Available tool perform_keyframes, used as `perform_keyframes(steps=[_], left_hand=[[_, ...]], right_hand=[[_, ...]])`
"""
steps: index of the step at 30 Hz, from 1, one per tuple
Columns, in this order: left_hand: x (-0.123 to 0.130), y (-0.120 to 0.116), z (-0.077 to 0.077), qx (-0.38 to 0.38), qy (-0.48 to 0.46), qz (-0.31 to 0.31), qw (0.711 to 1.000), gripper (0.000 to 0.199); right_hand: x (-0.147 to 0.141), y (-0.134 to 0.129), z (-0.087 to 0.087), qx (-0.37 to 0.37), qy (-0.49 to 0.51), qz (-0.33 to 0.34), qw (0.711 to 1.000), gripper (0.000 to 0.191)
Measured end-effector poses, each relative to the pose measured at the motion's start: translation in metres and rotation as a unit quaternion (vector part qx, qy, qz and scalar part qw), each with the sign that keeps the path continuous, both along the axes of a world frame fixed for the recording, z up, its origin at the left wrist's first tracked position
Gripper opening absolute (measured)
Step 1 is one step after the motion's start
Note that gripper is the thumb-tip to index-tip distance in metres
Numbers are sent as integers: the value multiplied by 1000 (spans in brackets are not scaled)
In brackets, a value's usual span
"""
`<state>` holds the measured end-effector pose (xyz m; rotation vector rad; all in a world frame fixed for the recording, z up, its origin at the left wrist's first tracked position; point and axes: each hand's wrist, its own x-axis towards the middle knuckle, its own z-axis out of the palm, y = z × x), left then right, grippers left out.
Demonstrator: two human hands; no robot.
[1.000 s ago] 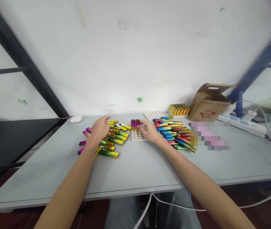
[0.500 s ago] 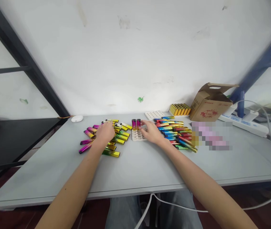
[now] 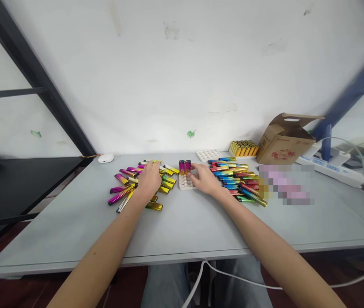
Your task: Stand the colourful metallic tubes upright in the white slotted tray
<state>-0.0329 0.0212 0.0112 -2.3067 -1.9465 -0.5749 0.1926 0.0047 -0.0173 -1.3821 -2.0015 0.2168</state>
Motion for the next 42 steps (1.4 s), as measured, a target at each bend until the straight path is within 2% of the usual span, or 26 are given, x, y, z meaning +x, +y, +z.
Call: perform_keyframes(steps=[6, 11, 14, 17, 22, 24, 26, 27, 29, 31, 33, 37, 40, 42], left_hand=[[-8, 2, 12, -45, 6, 0, 999, 36], [-7, 1, 15, 0, 25, -20, 999, 35], [-6, 3, 15, 68, 0, -53, 996, 34], [-3, 4, 15, 168, -44, -106, 979, 33], [11, -7, 17, 311, -110, -214, 919, 30], [19, -15, 18, 349, -117, -254, 894, 31], [27, -23, 18, 373, -107, -293, 874, 37], [31, -26, 17, 383, -103, -308, 864, 41], [37, -32, 16, 396, -99, -338, 848, 50], [41, -35, 13, 405, -95, -355, 838, 53], [43, -35, 11, 405, -92, -356, 837, 50], [44, -34, 11, 401, -100, -354, 839, 51], [44, -33, 12, 391, -107, -353, 843, 59], [44, -34, 12, 367, -113, -338, 859, 63]], right_hand=[[0, -1, 3, -12, -6, 0, 1000, 41], [1, -1, 4, -4, -4, 5, 1000, 39], [3, 0, 2, 9, 18, 4, 1000, 43], [5, 0, 5, 39, 65, -3, 997, 54], [2, -11, 24, 146, 195, -36, 969, 29], [-2, -16, 32, 111, 256, -25, 960, 33], [-9, -20, 37, 2, 317, 33, 948, 44], [-12, -21, 38, -68, 348, 71, 932, 50], [-17, -21, 37, -194, 406, 135, 883, 58], [-20, -21, 37, -265, 450, 174, 835, 59], [-20, -21, 37, -282, 468, 185, 817, 54], [-16, -21, 42, -240, 482, 156, 828, 46], [-13, -19, 45, -224, 504, 144, 821, 45], [-10, -16, 45, -221, 521, 135, 813, 44]])
